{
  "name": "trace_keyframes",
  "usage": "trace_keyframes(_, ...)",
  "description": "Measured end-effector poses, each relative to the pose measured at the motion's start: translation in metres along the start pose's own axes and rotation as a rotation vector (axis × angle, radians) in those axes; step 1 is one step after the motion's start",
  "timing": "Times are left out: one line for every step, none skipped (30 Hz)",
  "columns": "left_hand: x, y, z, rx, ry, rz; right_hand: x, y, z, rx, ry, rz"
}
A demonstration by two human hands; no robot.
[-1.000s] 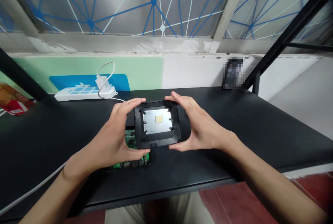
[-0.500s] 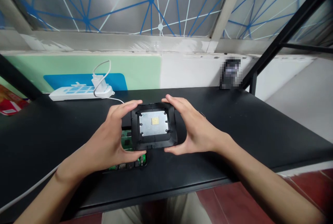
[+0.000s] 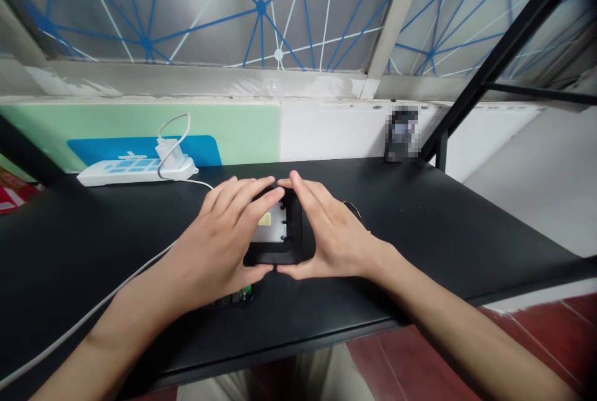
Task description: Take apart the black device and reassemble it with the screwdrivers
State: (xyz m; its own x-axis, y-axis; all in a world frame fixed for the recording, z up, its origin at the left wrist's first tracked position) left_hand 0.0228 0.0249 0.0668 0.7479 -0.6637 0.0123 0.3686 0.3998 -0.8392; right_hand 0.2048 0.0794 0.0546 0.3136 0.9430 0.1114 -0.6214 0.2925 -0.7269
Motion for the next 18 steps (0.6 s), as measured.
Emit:
trace_keyframes(0.001,0.001,0.003,-0.005,-0.003,0.008,-0.001,-0.001,0.0,0.014,-0.012,-0.015)
trace_keyframes(0.002,0.002,0.006,-0.005,-0.005,0.005,-0.001,-0.001,0.001,0.021,-0.02,-0.019)
trace_keyframes(0.001,0.003,0.007,-0.001,-0.005,-0.01,0.0,-0.002,0.001,0.022,-0.022,-0.009)
trace_keyframes(-0.001,0.003,0.008,0.005,-0.005,-0.041,0.001,-0.003,0.001,0.02,-0.016,0.019)
trace_keyframes(-0.003,0.004,0.008,0.013,-0.012,-0.088,0.002,-0.004,0.001,0.018,-0.001,0.064)
trace_keyframes(-0.006,0.005,0.007,0.028,-0.02,-0.151,0.005,-0.005,0.001,0.017,0.018,0.12)
trace_keyframes(-0.009,0.006,0.005,0.047,-0.033,-0.225,0.007,-0.005,0.001,0.019,0.04,0.181)
trace_keyframes(-0.011,0.006,0.004,0.072,-0.046,-0.305,0.009,-0.004,0.0,0.018,0.064,0.238)
trace_keyframes(-0.013,0.005,0.002,0.112,-0.038,-0.384,0.012,-0.002,0.0,0.006,0.09,0.287)
trace_keyframes(-0.013,0.004,0.001,0.138,-0.044,-0.444,0.014,0.002,-0.001,-0.012,0.112,0.329)
trace_keyframes(-0.013,0.003,0.001,0.16,-0.049,-0.487,0.015,0.006,-0.002,-0.035,0.128,0.365)
trace_keyframes(-0.012,0.002,0.001,0.189,-0.047,-0.512,0.015,0.011,-0.002,-0.056,0.132,0.397)
trace_keyframes(-0.01,0.0,0.001,0.203,-0.056,-0.525,0.015,0.015,-0.002,-0.073,0.122,0.43)
trace_keyframes(-0.008,-0.002,0.001,0.217,-0.057,-0.536,0.014,0.019,-0.002,-0.083,0.104,0.462)
trace_keyframes(-0.005,-0.003,0.001,0.226,-0.057,-0.548,0.012,0.022,-0.001,-0.082,0.08,0.493)
trace_keyframes(-0.003,-0.004,0.001,0.222,-0.068,-0.564,0.01,0.023,0.0,-0.076,0.063,0.518)
trace_keyframes(-0.001,-0.005,0.0,0.212,-0.082,-0.58,0.009,0.024,0.0,-0.068,0.057,0.534)
trace_keyframes(0.0,-0.005,0.0,0.195,-0.102,-0.595,0.009,0.023,0.001,-0.058,0.062,0.541)
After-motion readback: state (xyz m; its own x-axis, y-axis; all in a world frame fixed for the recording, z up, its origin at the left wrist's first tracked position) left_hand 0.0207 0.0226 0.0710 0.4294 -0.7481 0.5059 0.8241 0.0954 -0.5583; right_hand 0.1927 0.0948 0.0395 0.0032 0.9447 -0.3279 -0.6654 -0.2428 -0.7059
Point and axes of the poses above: each hand's wrist, its own z-axis towards the middle knuckle, its own y-axis out of the palm, x = y × z, the point moved 4 cm from there along z, towards the middle knuckle, and after that the axes turned 5 degrees about -z, right-handed, at the moved point
